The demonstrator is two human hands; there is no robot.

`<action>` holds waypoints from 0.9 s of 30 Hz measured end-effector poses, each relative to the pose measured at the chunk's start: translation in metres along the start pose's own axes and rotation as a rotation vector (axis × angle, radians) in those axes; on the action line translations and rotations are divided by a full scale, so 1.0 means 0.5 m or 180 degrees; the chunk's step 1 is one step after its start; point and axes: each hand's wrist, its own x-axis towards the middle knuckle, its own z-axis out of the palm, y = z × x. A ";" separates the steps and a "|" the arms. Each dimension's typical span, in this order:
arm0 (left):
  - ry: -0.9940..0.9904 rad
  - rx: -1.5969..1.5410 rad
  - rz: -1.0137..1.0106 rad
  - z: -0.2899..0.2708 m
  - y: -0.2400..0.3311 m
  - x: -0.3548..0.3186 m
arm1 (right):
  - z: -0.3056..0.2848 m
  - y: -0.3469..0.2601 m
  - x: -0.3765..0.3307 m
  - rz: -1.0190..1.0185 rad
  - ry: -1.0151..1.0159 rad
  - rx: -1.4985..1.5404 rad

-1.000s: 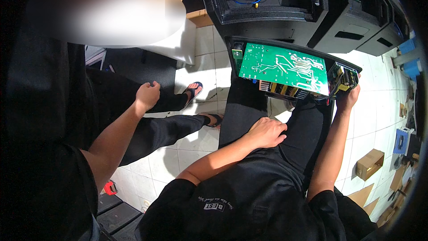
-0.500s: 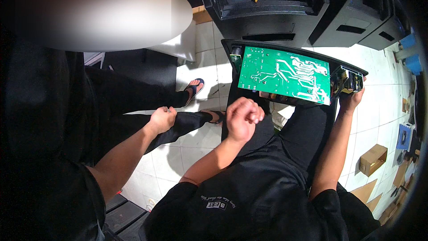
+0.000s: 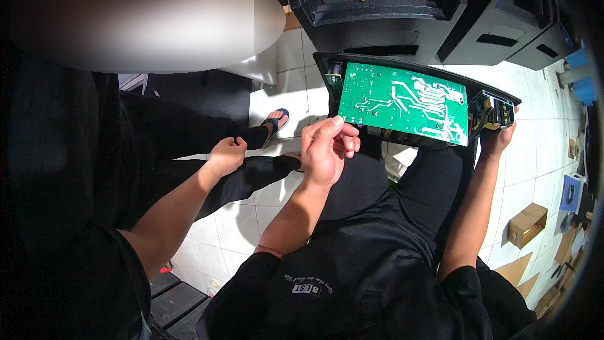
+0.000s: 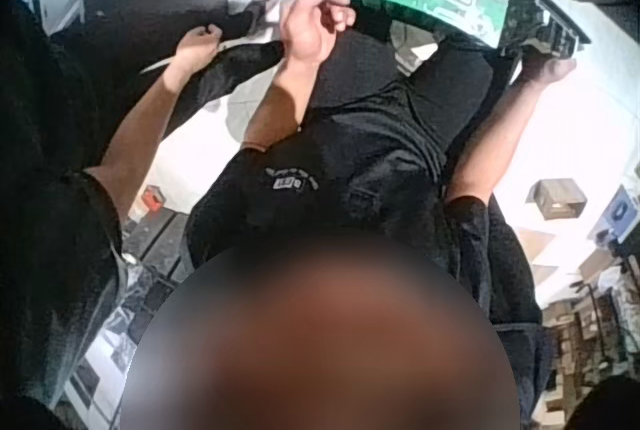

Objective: The person removes foam padding from a green circuit board and places it into a black enclosure. They then use a yellow utility knife to trim or adjust components on the board and connect wires inside the enclosure.

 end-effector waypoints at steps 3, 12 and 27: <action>-0.0063 0.0164 0.0107 -0.005 0.001 0.003 | -0.005 0.003 -0.002 -0.0050 -0.0025 -0.0041; -0.0257 0.0348 0.0261 -0.017 0.000 0.017 | 0.003 0.000 -0.004 -0.0052 -0.0019 -0.0104; -0.0027 0.0122 0.0272 -0.092 -0.173 0.007 | 0.002 0.003 -0.003 -0.0072 -0.0061 0.0059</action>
